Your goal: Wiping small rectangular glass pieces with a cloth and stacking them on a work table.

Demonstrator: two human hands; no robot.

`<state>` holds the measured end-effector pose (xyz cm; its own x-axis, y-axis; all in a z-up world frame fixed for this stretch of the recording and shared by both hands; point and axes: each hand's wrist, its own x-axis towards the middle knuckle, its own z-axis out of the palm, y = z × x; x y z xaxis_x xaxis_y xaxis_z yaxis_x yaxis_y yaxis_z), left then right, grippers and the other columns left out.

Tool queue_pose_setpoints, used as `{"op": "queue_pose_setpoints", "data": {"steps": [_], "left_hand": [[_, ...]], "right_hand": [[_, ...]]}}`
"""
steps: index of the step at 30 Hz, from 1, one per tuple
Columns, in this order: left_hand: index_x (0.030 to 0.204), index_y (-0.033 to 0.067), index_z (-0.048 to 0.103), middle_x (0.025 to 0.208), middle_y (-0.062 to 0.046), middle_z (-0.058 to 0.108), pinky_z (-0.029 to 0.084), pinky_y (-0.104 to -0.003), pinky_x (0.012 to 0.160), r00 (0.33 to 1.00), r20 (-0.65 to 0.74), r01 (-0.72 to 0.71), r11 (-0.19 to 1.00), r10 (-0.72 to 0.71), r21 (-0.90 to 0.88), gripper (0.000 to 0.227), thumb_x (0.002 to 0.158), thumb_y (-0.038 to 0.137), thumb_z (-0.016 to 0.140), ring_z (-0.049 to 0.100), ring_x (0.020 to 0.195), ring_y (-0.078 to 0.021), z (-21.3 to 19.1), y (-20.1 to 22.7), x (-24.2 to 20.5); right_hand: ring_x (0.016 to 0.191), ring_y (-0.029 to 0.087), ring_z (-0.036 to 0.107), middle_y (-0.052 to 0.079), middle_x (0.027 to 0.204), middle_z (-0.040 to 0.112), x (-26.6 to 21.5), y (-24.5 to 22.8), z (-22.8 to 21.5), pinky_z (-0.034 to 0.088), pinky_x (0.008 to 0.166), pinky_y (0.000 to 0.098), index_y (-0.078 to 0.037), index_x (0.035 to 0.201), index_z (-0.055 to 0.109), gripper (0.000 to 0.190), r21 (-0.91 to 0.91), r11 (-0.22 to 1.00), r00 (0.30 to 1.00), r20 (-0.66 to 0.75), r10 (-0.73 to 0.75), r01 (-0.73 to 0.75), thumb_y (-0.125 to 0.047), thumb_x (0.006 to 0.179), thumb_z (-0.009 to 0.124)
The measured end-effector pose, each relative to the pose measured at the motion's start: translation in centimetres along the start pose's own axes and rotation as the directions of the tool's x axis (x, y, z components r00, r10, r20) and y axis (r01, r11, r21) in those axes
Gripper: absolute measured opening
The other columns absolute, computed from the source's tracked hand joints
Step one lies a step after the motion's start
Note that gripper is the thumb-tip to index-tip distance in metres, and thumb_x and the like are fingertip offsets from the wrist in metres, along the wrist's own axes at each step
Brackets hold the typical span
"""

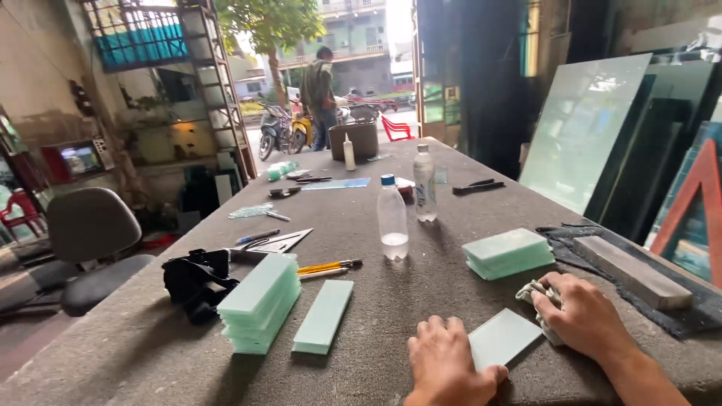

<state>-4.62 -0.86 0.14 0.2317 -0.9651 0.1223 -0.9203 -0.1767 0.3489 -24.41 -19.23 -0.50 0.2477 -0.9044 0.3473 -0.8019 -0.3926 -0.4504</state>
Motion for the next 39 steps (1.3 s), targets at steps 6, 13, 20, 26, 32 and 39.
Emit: {"op": "queue_pose_setpoints", "data": {"steps": [6, 13, 20, 26, 32, 39], "left_hand": [[0.136, 0.0134, 0.06, 0.142, -0.015, 0.059, 0.045, -0.047, 0.11, 0.984, 0.15, 0.103, 0.994, -0.095, -0.043, 0.105, 0.059, 0.08, 0.087, 0.054, 0.135, -0.0356, -0.9, -0.6, 2.6], [0.11, 0.0211, 0.078, 0.122, -0.002, 0.076, 0.055, -0.037, 0.087, 0.997, 0.037, 0.07, 0.934, -0.061, -0.35, 0.045, 0.074, 0.046, 0.085, 0.068, 0.11, -0.0192, -1.0, -1.5, -0.1], [0.077, 0.0178, 0.078, 0.068, 0.003, 0.065, 0.049, -0.039, 0.065, 0.962, -0.251, -0.028, 0.871, -0.11, -0.49, 0.014, 0.075, 0.031, 0.083, 0.059, 0.068, -0.0104, 0.8, -1.4, -2.0], [0.078, 0.0167, 0.085, 0.091, 0.005, 0.082, 0.047, -0.04, 0.072, 0.973, -0.224, -0.055, 0.895, -0.051, -0.443, 0.037, 0.092, 0.049, 0.074, 0.066, 0.077, -0.0173, 0.8, -1.2, -2.5], [0.07, 0.0088, 0.073, 0.07, -0.009, 0.079, 0.049, -0.047, 0.059, 0.915, -0.403, -0.189, 0.891, 0.007, -0.413, 0.021, 0.082, 0.026, 0.074, 0.061, 0.059, -0.0287, 3.3, -3.3, -1.5], [0.104, 0.0138, 0.086, 0.095, -0.003, 0.085, 0.058, -0.038, 0.083, 0.95, -0.31, -0.11, 0.909, -0.022, -0.401, 0.034, 0.096, 0.047, 0.081, 0.074, 0.082, -0.0208, 3.3, -2.8, -1.2]], "right_hand": [[0.118, 0.029, 0.076, 0.008, 0.122, 0.081, -1.0, -0.4, -0.7, 0.056, 0.099, 0.047, -0.016, 0.111, 0.075, 0.036, 0.05, 0.998, 0.998, 0.05, 0.031, -0.033, -0.048, 0.101, 0.062], [0.087, 0.026, 0.074, 0.007, 0.09, 0.08, -0.7, 0.7, -0.1, 0.053, 0.08, 0.0428, -0.015, 0.091, 0.063, 0.035, 0.08, 0.997, 0.998, 0.057, 0.003, -0.007, -0.049, 0.098, 0.061], [0.069, 0.04, 0.058, 0.019, 0.071, 0.061, -1.5, 1.0, 0.1, 0.043, 0.071, 0.055, -0.006, 0.082, 0.058, 0.041, 0.241, 0.967, 0.947, -0.322, -0.001, 0.083, -0.042, 0.102, 0.062], [0.061, 0.011, 0.063, 0.003, 0.087, 0.075, -5.2, -8.4, -0.7, 0.052, 0.049, 0.0303, -0.01, 0.1, 0.076, 0.02, 0.331, 0.526, 0.606, -0.593, -0.53, 0.784, -0.019, 0.109, 0.061], [0.067, 0.018, 0.059, 0.001, 0.078, 0.068, -5.7, -10.6, 0.1, 0.046, 0.08, 0.0411, -0.016, 0.087, 0.064, 0.03, 0.062, 0.522, 0.521, -0.228, -0.822, 0.851, -0.024, 0.114, 0.054], [0.056, 0.012, 0.059, 0.002, 0.073, 0.071, 0.9, -2.8, -0.7, 0.051, 0.048, 0.0269, -0.011, 0.083, 0.068, 0.034, 0.076, 0.649, 0.648, -0.215, -0.731, 0.757, -0.001, 0.108, 0.047]]}}
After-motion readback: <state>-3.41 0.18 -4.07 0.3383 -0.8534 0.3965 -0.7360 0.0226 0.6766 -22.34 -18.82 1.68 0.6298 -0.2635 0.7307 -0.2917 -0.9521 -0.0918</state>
